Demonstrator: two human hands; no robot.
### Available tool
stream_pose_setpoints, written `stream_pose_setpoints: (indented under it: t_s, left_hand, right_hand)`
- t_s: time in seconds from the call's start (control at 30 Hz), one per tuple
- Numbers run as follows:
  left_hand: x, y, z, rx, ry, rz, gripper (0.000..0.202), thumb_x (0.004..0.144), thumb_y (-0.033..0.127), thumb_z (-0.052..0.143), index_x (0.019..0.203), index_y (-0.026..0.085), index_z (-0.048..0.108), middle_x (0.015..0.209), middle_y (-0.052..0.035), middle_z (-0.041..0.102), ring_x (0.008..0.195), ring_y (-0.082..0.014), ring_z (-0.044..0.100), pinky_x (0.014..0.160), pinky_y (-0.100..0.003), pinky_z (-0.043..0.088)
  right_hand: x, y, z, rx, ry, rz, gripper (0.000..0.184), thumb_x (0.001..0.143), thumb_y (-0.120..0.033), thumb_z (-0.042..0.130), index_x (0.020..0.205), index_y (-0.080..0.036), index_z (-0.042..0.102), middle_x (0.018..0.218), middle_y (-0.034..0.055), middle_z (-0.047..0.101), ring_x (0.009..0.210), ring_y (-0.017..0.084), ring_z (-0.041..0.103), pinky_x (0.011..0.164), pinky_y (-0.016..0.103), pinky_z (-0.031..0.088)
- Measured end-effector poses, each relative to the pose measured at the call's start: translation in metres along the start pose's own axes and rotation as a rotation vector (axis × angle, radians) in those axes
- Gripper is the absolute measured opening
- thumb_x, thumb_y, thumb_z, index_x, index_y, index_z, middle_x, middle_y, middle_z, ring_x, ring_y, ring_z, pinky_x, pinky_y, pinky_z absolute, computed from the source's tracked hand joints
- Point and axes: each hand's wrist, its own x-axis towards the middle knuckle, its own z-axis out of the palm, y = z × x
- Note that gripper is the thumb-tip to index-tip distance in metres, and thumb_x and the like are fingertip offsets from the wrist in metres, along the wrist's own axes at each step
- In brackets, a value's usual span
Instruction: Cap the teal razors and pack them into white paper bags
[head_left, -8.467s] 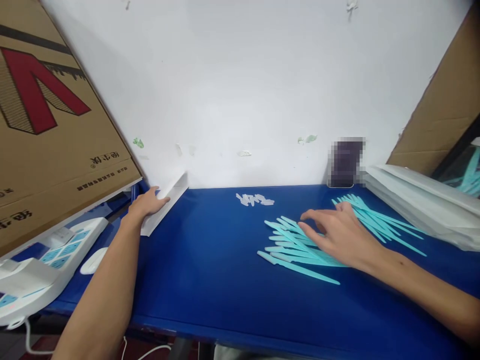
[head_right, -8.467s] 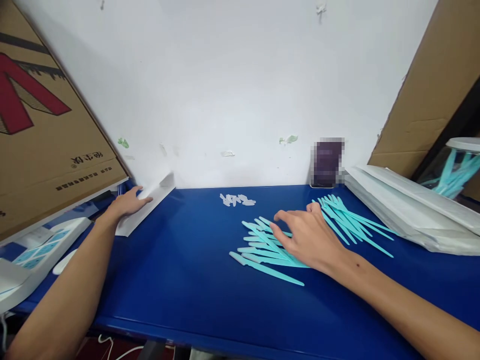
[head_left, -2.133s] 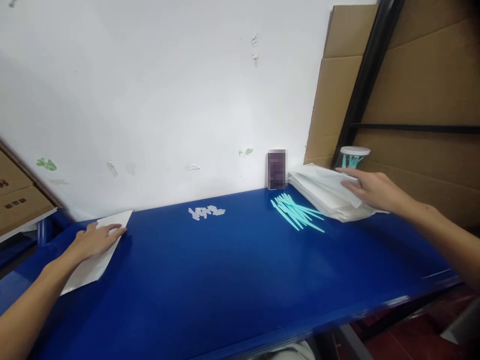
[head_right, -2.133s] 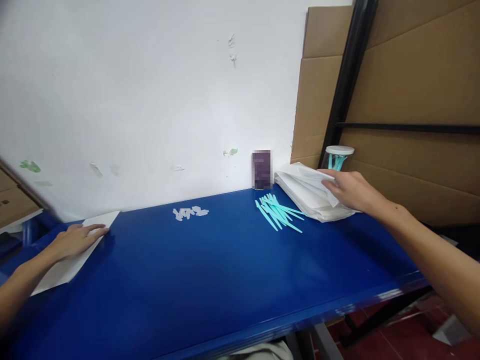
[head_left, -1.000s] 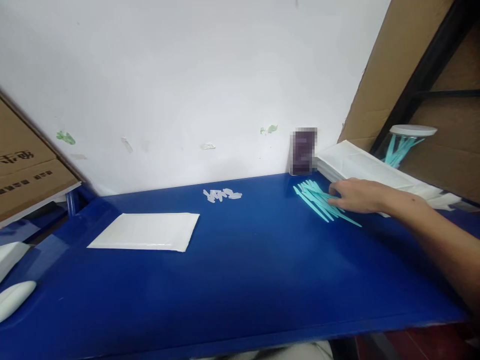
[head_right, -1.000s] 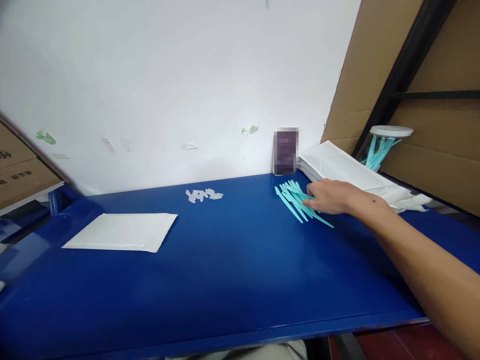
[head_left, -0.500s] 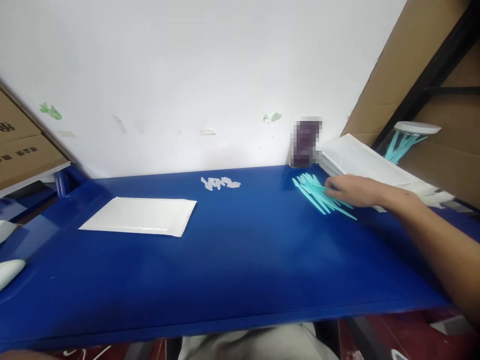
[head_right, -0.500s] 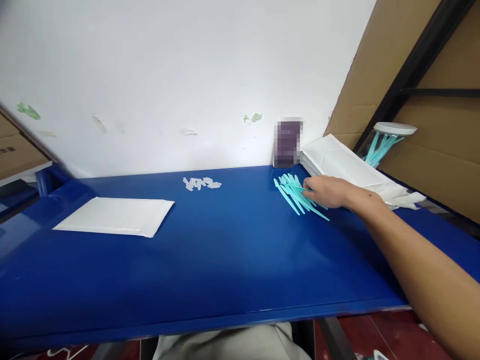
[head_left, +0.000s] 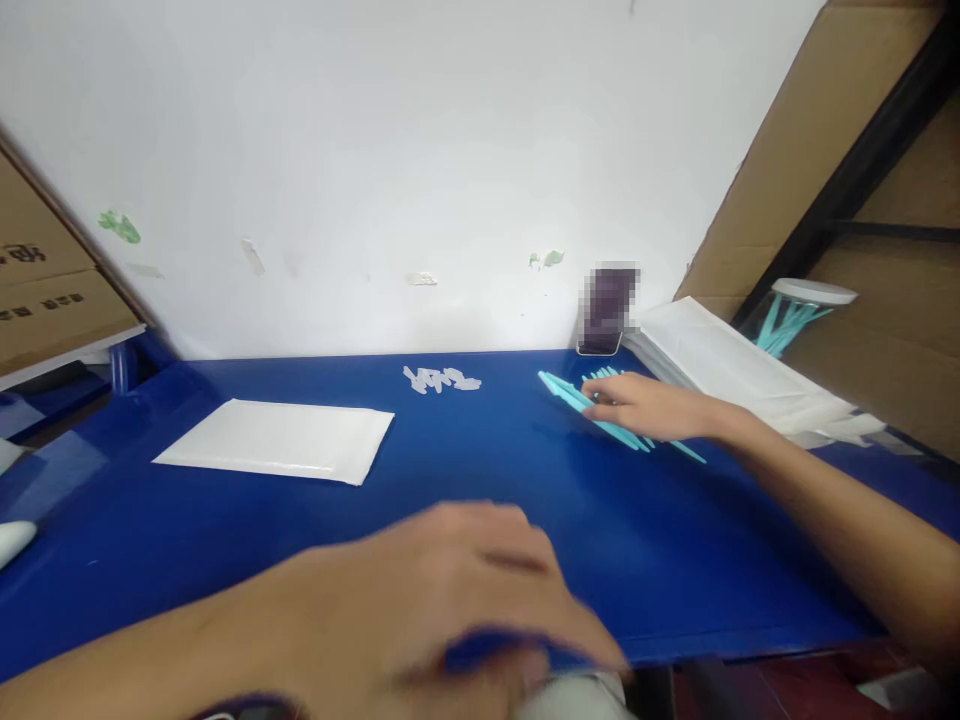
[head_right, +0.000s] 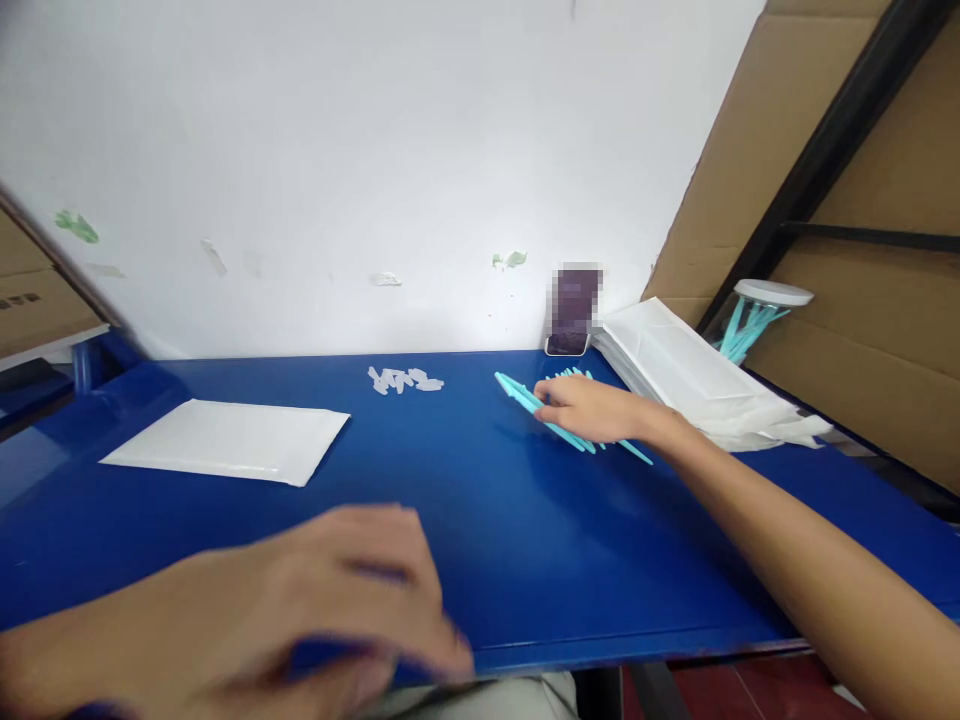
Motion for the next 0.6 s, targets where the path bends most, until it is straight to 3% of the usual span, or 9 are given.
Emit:
stream_pose_setpoints:
  t_s: [0.03,0.07,0.17,0.27,0.33,0.43,0.5,0.6]
  left_hand:
    - [0.019,-0.011,-0.015,0.033,-0.116,0.015,0.041,0.092,0.038,0.045,0.129,0.039,0.063,0.100,-0.0052,0.071,0.089,-0.0230,0.064,0.083,-0.043,0.051]
    - [0.035,-0.024,-0.029,0.105,-0.137,-0.012,0.037,0.094,0.033,0.044,0.121,0.031,0.068,0.094,-0.0057,0.072,0.084,-0.0216,0.062,0.086,-0.044,0.047]
    - [0.057,-0.066,-0.055,0.337,-0.013,-0.194,0.038,0.099,0.035,0.037,0.100,0.021,0.072,0.074,-0.0027,0.070,0.062,-0.0160,0.053,0.091,-0.047,0.040]
    - [0.049,-0.102,-0.068,0.580,0.038,-0.376,0.046,0.097,0.046,0.037,0.090,0.017,0.072,0.054,-0.0017,0.059,0.055,-0.0175,0.048,0.087,-0.046,0.040]
    - [0.039,-0.117,-0.074,0.654,0.044,-0.504,0.050,0.096,0.051,0.035,0.099,0.017,0.072,0.067,-0.0064,0.066,0.065,-0.0228,0.057,0.080,-0.042,0.043]
    - [0.026,-0.129,-0.076,0.694,0.034,-0.704,0.059,0.096,0.056,0.029,0.125,0.017,0.064,0.107,-0.0145,0.067,0.092,-0.0322,0.063,0.076,-0.041,0.046]
    - [0.022,-0.134,-0.071,0.709,0.029,-0.775,0.063,0.097,0.057,0.025,0.138,0.018,0.055,0.120,-0.0174,0.060,0.105,-0.0362,0.059,0.081,-0.045,0.047]
    - [0.021,-0.144,-0.062,0.676,0.060,-0.799,0.062,0.099,0.054,0.020,0.145,0.022,0.048,0.123,-0.0181,0.055,0.112,-0.0367,0.054,0.089,-0.050,0.045]
  right_hand:
    - [0.003,-0.001,-0.002,0.011,-0.003,0.003,0.038,0.093,-0.053,0.041,0.086,-0.021,0.062,0.087,0.0074,0.071,0.077,0.025,0.065,0.068,0.035,0.047]
    - [0.005,0.001,-0.005,0.010,0.020,0.029,0.041,0.092,-0.055,0.041,0.089,-0.021,0.064,0.092,0.0087,0.072,0.082,0.026,0.066,0.070,0.035,0.048]
    - [0.005,0.020,-0.012,-0.069,0.137,0.210,0.058,0.093,-0.064,0.033,0.100,-0.017,0.066,0.102,0.0147,0.072,0.092,0.031,0.067,0.077,0.040,0.050]
    - [-0.004,0.040,-0.013,-0.159,0.119,0.327,0.073,0.086,-0.078,0.034,0.101,-0.014,0.066,0.101,0.0184,0.071,0.088,0.033,0.068,0.075,0.044,0.051]
    - [-0.011,0.045,-0.010,-0.162,0.034,0.333,0.077,0.077,-0.085,0.041,0.096,-0.016,0.067,0.101,0.0182,0.071,0.085,0.034,0.069,0.071,0.044,0.053]
    - [-0.014,0.038,-0.002,-0.138,-0.080,0.337,0.077,0.075,-0.089,0.039,0.083,-0.018,0.065,0.096,0.0169,0.072,0.081,0.033,0.069,0.067,0.044,0.053]
    - [-0.011,0.030,0.003,-0.118,-0.065,0.336,0.078,0.080,-0.088,0.027,0.077,-0.018,0.062,0.096,0.0176,0.071,0.082,0.033,0.068,0.070,0.045,0.053]
    - [-0.006,0.015,0.013,-0.100,0.035,0.314,0.081,0.083,-0.086,0.017,0.080,-0.017,0.059,0.101,0.0198,0.068,0.087,0.033,0.067,0.073,0.045,0.053]
